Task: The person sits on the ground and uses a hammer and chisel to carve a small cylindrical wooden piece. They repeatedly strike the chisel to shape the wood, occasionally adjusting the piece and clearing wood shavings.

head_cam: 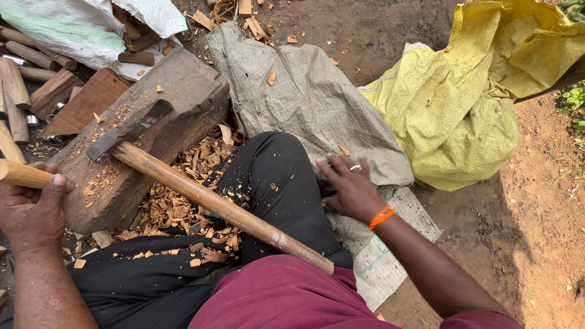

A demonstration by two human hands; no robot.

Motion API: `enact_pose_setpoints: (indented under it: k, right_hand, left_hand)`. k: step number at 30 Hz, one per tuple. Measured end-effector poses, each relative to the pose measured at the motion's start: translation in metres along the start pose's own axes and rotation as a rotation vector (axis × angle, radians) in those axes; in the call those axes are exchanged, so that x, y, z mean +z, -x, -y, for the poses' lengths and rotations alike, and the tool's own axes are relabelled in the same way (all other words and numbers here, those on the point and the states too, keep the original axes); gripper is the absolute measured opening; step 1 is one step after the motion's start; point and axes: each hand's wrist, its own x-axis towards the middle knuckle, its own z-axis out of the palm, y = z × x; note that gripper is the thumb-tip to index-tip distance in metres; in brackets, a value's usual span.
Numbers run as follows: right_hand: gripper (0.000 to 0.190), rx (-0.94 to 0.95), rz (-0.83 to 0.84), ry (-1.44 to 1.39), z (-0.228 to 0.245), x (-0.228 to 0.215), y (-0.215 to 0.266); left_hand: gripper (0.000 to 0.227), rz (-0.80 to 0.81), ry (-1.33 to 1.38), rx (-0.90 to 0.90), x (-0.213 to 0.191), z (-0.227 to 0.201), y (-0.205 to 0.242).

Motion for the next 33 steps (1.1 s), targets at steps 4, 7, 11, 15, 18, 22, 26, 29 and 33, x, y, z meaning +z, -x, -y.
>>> enact_pose_setpoints:
  k: [4, 7, 11, 15, 18, 22, 26, 29, 33]
  right_hand:
    - [0.022, 0.431, 0.217, 0.004, -0.035, 0.026, 0.006]
    - [0.018, 0.206, -0.407, 0.273, -0.104, -0.013, 0.012]
    - [0.012, 0.36, -0.735, 0.115, -0.148, -0.09, 0.031]
    - [0.077, 0.061, -0.564, -0.05, -0.083, -0.076, 0.045]
    - [0.128, 0.094, -0.044, 0.099, -0.002, 0.006, 0.048]
    - [0.067, 0.2, 0.147, -0.007, 0.012, 0.063, 0.056]
    - [0.013, 0.276, -0.391, 0.026, -0.049, 0.028, 0.043]
    - [0.01, 0.298, -0.768, 0.019, -0.086, -0.016, 0.042]
    - [0.013, 0.044, -0.502, 0.1, -0.057, -0.015, 0.046]
  left_hand:
    - [0.031, 0.04, 0.012, 0.063, -0.003, 0.0, -0.002]
    - [0.026, 0.016, -0.021, 0.044, -0.001, 0.004, -0.008]
    - [0.033, 0.032, -0.008, 0.092, -0.013, 0.02, -0.003]
    - [0.034, 0.024, -0.067, 0.091, -0.014, 0.033, -0.01]
    - [0.034, 0.042, -0.076, 0.096, -0.016, 0.042, -0.01]
    - [0.029, 0.07, -0.087, 0.141, -0.016, 0.035, -0.003]
    - [0.036, 0.0, -0.101, 0.054, -0.003, 0.008, 0.009]
    - [0.037, -0.044, -0.142, -0.022, 0.006, -0.01, 0.021]
    - [0.035, -0.019, -0.142, -0.028, 0.013, -0.031, 0.026]
